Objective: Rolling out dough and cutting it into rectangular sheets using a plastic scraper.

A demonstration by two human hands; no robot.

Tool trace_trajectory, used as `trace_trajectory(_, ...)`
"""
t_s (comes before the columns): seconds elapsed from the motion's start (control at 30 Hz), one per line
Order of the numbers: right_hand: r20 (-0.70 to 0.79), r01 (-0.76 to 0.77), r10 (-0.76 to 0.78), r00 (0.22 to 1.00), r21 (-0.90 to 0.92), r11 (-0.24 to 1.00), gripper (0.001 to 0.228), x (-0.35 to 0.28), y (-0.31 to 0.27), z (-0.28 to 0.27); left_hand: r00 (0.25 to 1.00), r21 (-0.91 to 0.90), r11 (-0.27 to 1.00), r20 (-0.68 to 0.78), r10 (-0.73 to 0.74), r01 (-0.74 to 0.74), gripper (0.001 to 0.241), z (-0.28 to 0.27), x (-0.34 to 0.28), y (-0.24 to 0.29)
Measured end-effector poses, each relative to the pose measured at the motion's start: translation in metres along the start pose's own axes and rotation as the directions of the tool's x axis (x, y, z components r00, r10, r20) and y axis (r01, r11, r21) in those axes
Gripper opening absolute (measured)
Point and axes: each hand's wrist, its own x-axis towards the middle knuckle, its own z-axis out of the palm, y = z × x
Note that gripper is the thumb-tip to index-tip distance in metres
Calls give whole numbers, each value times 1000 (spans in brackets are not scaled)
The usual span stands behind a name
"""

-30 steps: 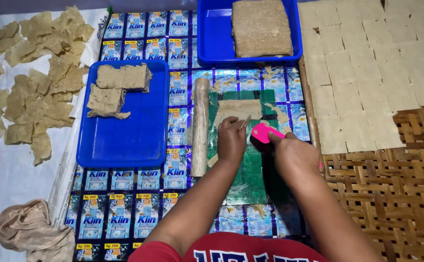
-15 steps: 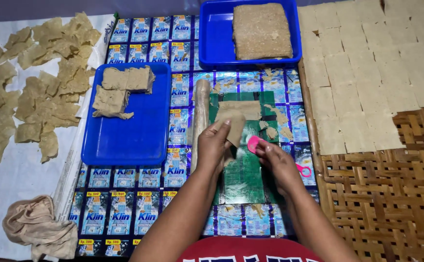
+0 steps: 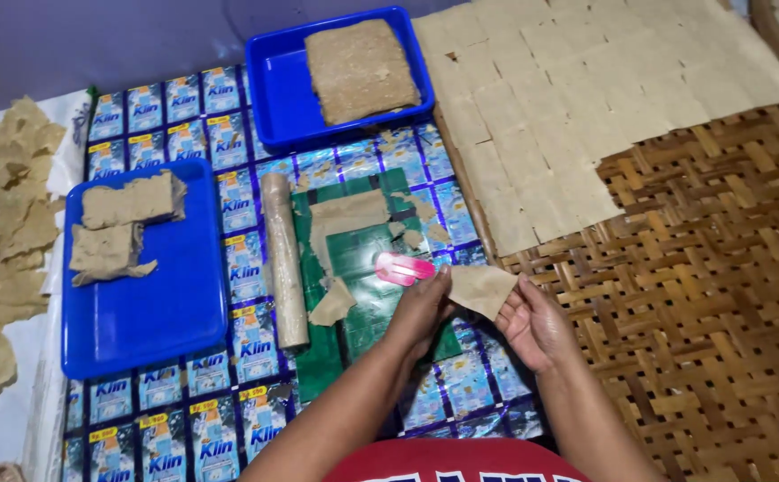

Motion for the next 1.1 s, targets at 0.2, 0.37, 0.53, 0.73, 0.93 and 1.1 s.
trace_trajectory(0.2, -162, 56, -83, 983, -163, 985, 41, -14, -77, -41, 881, 657, 650, 49, 470, -383, 52, 21, -27, 2)
trace_trajectory(0.37, -192, 129, -201, 961, -332, 935, 38, 21, -166, -20, 678, 819, 197, 283, 679, -539, 55, 8, -40, -3)
trace_trajectory(0.53, -83, 392, -386, 919, 79, 916, 11, 144, -238, -102, 683, 841, 136, 320, 656, -524, 56, 11, -42, -2)
trace_trajectory(0.73, -363, 463, -421, 831, 34, 886, 11, 174, -226, -126, 698, 857, 121, 317, 642, -501, 54, 14, -44, 2)
trace_trajectory(0.93, -364, 491, -456, 812, 4, 871, 18, 142, -213, -116, 694, 858, 88, 345, 632, -506, 54, 16, -44, 5)
trace_trajectory(1.1, -347, 513, -492, 798, -37, 858, 16, 134, -205, -113, 695, 858, 85, 349, 629, -507, 54, 17, -45, 5)
